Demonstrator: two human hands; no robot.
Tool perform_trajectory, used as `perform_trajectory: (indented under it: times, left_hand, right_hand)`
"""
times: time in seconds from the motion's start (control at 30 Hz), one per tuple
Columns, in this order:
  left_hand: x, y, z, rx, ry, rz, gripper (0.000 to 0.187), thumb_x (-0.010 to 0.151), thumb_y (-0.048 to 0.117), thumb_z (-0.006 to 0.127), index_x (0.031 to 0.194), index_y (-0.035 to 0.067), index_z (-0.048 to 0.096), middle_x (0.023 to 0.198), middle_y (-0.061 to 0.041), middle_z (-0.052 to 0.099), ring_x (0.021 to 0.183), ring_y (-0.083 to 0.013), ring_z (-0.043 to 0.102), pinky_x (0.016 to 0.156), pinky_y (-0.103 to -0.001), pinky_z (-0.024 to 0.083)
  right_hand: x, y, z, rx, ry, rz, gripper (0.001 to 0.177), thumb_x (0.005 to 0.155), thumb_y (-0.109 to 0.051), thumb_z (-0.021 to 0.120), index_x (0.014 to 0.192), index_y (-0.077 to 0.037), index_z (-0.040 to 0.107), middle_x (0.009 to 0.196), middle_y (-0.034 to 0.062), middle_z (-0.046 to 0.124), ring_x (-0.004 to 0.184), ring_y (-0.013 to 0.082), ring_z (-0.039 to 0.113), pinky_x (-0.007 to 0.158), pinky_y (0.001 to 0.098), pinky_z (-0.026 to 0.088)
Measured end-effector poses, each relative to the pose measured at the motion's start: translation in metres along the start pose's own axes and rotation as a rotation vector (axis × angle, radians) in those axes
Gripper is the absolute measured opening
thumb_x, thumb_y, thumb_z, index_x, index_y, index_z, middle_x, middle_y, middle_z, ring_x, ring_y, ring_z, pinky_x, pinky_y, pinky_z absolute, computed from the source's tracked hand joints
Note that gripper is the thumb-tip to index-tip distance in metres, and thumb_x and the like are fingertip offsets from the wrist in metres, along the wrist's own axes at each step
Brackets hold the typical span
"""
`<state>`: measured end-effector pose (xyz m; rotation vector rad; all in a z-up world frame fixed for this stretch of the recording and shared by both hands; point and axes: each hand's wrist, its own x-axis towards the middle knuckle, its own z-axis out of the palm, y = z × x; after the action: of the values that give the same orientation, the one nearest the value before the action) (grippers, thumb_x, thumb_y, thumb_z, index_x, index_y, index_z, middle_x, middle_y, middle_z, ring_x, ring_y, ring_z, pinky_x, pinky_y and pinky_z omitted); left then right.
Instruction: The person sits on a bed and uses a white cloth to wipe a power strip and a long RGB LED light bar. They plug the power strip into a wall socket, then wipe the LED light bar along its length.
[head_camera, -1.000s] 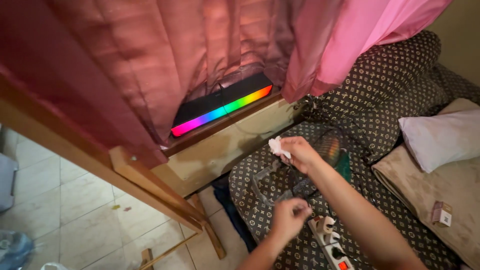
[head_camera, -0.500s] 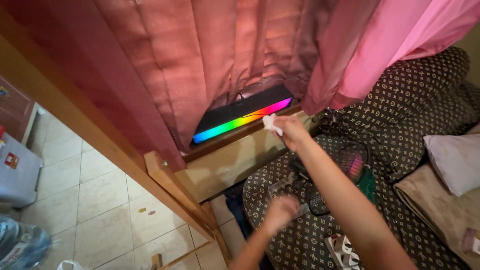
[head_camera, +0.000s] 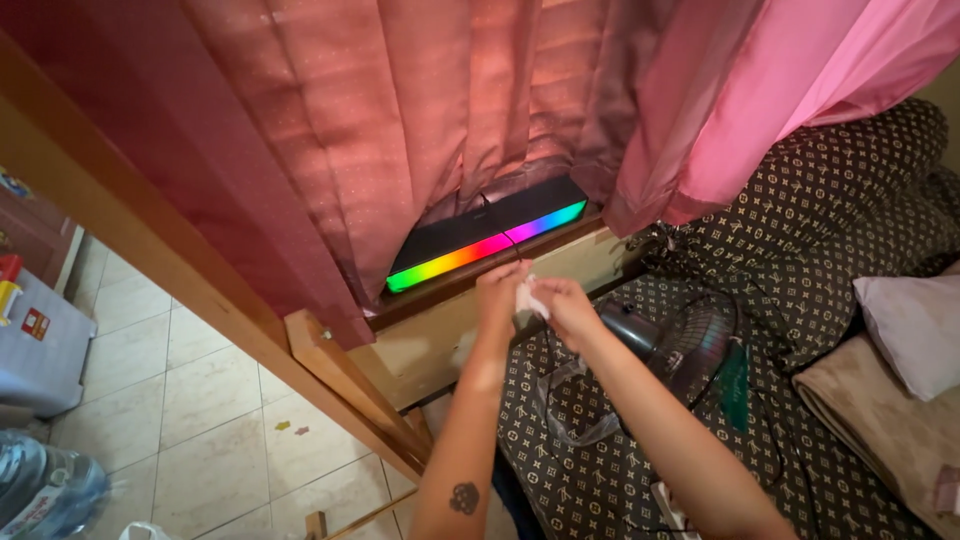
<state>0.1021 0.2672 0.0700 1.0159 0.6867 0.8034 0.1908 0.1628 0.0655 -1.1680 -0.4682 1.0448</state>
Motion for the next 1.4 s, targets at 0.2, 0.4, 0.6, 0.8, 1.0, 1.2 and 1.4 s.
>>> perform_trajectory:
  times: [0.2,0.4,0.6,0.8,1.0,1.2,1.4]
  left_hand:
    - [0.006,0.003,-0.015,0.023,0.039,0.08,0.021,0.083,0.009,0.072,0.097,-0.005,0.081,0.09,-0.01,0.079,0.078,-0.0148,0.071,0.073,-0.027,0.055]
    - [0.019,0.028,-0.009,1.006,0.232,0.165,0.036,0.091,0.029,0.072,0.118,0.006,0.075,0.129,-0.012,0.071,0.122,-0.0322,0.064,0.104,-0.045,0.051]
    - [0.034,0.05,-0.029,1.542,0.247,0.294,0.11,0.073,0.052,0.08,0.156,0.001,0.03,0.166,-0.015,0.02,0.154,-0.0366,0.014,0.113,-0.072,0.013]
    - [0.047,0.049,-0.03,1.638,0.288,0.305,0.109,0.08,0.071,0.066,0.152,-0.004,0.032,0.162,-0.017,0.028,0.152,-0.0348,0.019,0.121,-0.065,0.011]
    - [0.05,0.038,-0.029,1.624,0.355,0.421,0.109,0.082,0.075,0.059,0.151,-0.006,0.033,0.162,-0.02,0.029,0.151,-0.0363,0.022,0.122,-0.053,0.016]
    - [0.059,0.03,-0.029,1.646,0.331,0.339,0.114,0.079,0.077,0.057,0.152,-0.006,0.03,0.163,-0.019,0.024,0.15,-0.0365,0.019,0.119,-0.054,0.016]
    - [0.062,0.02,-0.036,1.621,0.375,0.453,0.109,0.082,0.075,0.053,0.152,-0.005,0.032,0.163,-0.02,0.027,0.151,-0.0377,0.021,0.121,-0.054,0.016]
  right_hand:
    - [0.026,0.003,0.004,-0.12,0.057,-0.033,0.02,0.097,-0.014,0.067,0.103,0.004,0.074,0.091,0.0079,0.072,0.077,0.0127,0.065,0.068,0.0268,0.049]
    - [0.08,-0.006,-0.031,-0.414,0.336,-0.381,0.022,0.09,-0.008,0.068,0.108,0.0,0.075,0.095,0.0051,0.075,0.082,0.0125,0.067,0.071,0.0269,0.053]
    - [0.157,-0.033,-0.038,-0.836,0.49,-0.959,0.022,0.098,-0.006,0.059,0.113,-0.001,0.073,0.118,0.0164,0.07,0.106,0.0258,0.071,0.096,0.0355,0.057]
    - [0.18,-0.03,-0.019,-1.504,0.13,-0.867,0.039,0.102,-0.027,0.05,0.134,-0.01,0.063,0.144,0.0122,0.059,0.136,0.0326,0.051,0.114,0.068,0.026]
    - [0.177,-0.062,-0.052,-1.714,0.341,-0.621,0.052,0.102,-0.035,0.043,0.148,-0.011,0.051,0.155,0.0073,0.048,0.144,0.0227,0.043,0.116,0.0745,0.014]
    - [0.163,-0.05,-0.011,-1.763,0.071,-0.586,0.053,0.103,-0.036,0.04,0.151,-0.015,0.045,0.162,0.0072,0.038,0.151,0.0262,0.029,0.114,0.0727,0.012]
    - [0.167,-0.075,-0.028,-1.774,0.045,-0.427,0.06,0.103,-0.044,0.035,0.157,-0.017,0.035,0.166,0.0023,0.029,0.153,0.0201,0.024,0.119,0.0703,0.007]
